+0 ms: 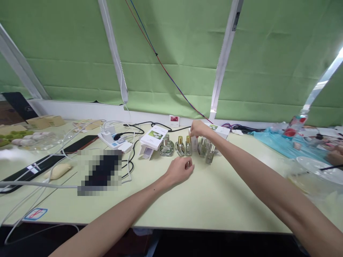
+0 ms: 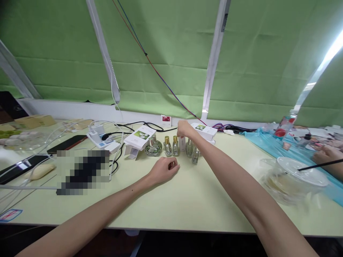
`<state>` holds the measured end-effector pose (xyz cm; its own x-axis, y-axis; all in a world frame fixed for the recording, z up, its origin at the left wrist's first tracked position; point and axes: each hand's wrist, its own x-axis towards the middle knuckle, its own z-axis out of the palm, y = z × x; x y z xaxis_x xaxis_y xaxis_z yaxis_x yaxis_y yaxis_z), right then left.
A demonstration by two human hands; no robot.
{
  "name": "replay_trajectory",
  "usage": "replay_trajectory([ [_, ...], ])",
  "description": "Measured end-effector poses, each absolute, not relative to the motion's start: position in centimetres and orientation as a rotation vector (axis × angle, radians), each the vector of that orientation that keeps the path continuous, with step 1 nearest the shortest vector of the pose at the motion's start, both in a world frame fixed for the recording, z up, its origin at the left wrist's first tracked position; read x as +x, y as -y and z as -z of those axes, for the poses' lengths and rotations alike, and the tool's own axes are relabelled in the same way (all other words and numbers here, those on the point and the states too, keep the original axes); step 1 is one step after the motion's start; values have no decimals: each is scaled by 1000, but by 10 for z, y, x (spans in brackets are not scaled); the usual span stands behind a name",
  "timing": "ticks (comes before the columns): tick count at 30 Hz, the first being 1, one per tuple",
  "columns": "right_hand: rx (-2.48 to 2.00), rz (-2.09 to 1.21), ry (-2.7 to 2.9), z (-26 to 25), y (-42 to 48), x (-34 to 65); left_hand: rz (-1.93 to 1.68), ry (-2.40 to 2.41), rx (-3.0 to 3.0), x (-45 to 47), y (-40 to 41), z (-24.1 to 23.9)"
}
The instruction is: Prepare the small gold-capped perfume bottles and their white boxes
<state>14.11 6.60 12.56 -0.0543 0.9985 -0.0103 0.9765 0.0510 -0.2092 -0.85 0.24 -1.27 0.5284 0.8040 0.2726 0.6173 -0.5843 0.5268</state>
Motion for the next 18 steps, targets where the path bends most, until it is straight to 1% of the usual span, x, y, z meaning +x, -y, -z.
replay_trajectory([
  [9,-2052,-222,2075,-119,-95,149,-710,-1142,2436,-9,-5,18],
  [18,-1963,-385,2096,-114,-120,146,-699,-1136,2447,-10,-4,19],
])
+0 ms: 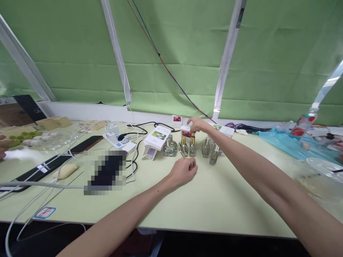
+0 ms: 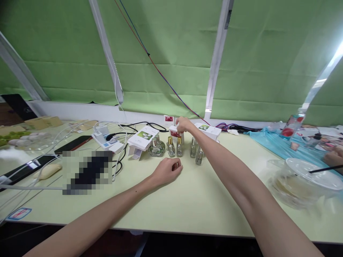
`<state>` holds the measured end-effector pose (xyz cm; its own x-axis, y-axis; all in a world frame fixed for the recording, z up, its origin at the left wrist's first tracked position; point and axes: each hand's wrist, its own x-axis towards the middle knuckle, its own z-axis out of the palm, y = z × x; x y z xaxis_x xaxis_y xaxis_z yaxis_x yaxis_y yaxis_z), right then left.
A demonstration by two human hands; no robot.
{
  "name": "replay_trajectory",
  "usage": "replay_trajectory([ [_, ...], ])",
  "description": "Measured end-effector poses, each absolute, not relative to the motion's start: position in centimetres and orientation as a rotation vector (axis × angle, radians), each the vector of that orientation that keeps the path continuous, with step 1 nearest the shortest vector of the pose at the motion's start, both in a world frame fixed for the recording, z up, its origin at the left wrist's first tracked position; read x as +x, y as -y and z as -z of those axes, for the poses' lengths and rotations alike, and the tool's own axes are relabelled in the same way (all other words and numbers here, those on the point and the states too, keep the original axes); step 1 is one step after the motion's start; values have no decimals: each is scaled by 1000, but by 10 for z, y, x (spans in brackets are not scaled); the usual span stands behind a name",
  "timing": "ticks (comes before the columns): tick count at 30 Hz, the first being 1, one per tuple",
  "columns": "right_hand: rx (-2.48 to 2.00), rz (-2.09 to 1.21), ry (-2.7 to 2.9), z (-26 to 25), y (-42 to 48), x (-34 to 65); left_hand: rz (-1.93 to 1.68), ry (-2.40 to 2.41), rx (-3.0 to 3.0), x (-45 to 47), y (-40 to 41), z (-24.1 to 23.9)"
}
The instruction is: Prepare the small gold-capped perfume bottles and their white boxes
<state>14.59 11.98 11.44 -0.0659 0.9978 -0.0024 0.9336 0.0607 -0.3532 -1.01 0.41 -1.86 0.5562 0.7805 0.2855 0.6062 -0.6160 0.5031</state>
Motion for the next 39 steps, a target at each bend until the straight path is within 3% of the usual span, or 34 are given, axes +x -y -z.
replay_trajectory([
  [15,-1735,-634,2296,-115,-136,142,-661,-1130,2426,-9,1,12],
  [20,-1602,-232,2354,-120,-132,130,-652,-1134,2424,-8,2,11],
  [24,-1331,-93,2407,-116,-119,104,-665,-1130,2419,-9,2,13],
  [39,-1311,-386,2637,-92,-112,54,-617,-1081,2430,-13,2,10],
])
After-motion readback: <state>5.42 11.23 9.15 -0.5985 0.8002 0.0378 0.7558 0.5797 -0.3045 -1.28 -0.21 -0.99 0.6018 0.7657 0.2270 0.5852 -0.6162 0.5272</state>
